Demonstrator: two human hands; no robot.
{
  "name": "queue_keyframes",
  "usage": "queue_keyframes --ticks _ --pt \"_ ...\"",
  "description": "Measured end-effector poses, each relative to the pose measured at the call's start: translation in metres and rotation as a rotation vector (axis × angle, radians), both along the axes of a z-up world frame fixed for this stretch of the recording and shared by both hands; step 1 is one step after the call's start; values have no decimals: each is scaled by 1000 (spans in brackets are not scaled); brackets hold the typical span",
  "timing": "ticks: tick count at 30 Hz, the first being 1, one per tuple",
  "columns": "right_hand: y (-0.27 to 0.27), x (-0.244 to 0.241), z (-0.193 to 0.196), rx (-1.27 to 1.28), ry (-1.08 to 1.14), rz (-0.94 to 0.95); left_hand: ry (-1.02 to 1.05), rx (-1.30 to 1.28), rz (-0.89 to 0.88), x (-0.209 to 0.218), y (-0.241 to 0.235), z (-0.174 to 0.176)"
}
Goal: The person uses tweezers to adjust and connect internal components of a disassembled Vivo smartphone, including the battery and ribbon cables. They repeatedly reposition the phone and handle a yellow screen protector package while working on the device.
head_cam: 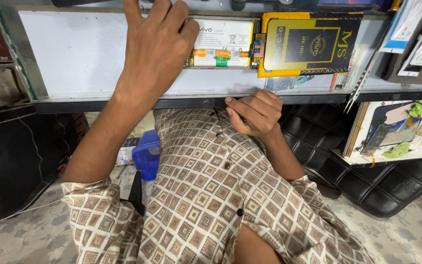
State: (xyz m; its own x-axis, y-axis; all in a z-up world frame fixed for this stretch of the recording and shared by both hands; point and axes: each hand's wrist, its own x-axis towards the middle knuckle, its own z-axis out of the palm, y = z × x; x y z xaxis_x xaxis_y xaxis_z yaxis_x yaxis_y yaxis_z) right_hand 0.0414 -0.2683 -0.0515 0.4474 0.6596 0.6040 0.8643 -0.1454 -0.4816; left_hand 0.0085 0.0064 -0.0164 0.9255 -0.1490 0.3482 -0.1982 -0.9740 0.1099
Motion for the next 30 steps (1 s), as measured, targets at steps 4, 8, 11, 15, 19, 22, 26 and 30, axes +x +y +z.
queue_keyframes --ticks 4,8,11,15,19,22,26,30 --pt "-1 -1 -2 -4 -5 5 -18 -19 31 0 -5 -3" --pt "2 1 2 7 1 -1 -2 -110 71 -9 -7 2" --pt "2 0 5 -3 14 -4 -51 -119 126 -17 -15 6" --pt "1 1 8 -26 20 3 -99 -155 191 -26 -22 9" --pt "-6 1 10 -40 57 40 -132 -261 196 -42 -37 12" --pt "-19 -2 12 -9 108 30 -77 -374 163 -43 -55 11" --pt "-46 19 23 -90 43 -133 53 -439 47 -33 -70 13" --pt "-68 62 53 -368 -19 -182 141 -505 -65 -3 -78 15"
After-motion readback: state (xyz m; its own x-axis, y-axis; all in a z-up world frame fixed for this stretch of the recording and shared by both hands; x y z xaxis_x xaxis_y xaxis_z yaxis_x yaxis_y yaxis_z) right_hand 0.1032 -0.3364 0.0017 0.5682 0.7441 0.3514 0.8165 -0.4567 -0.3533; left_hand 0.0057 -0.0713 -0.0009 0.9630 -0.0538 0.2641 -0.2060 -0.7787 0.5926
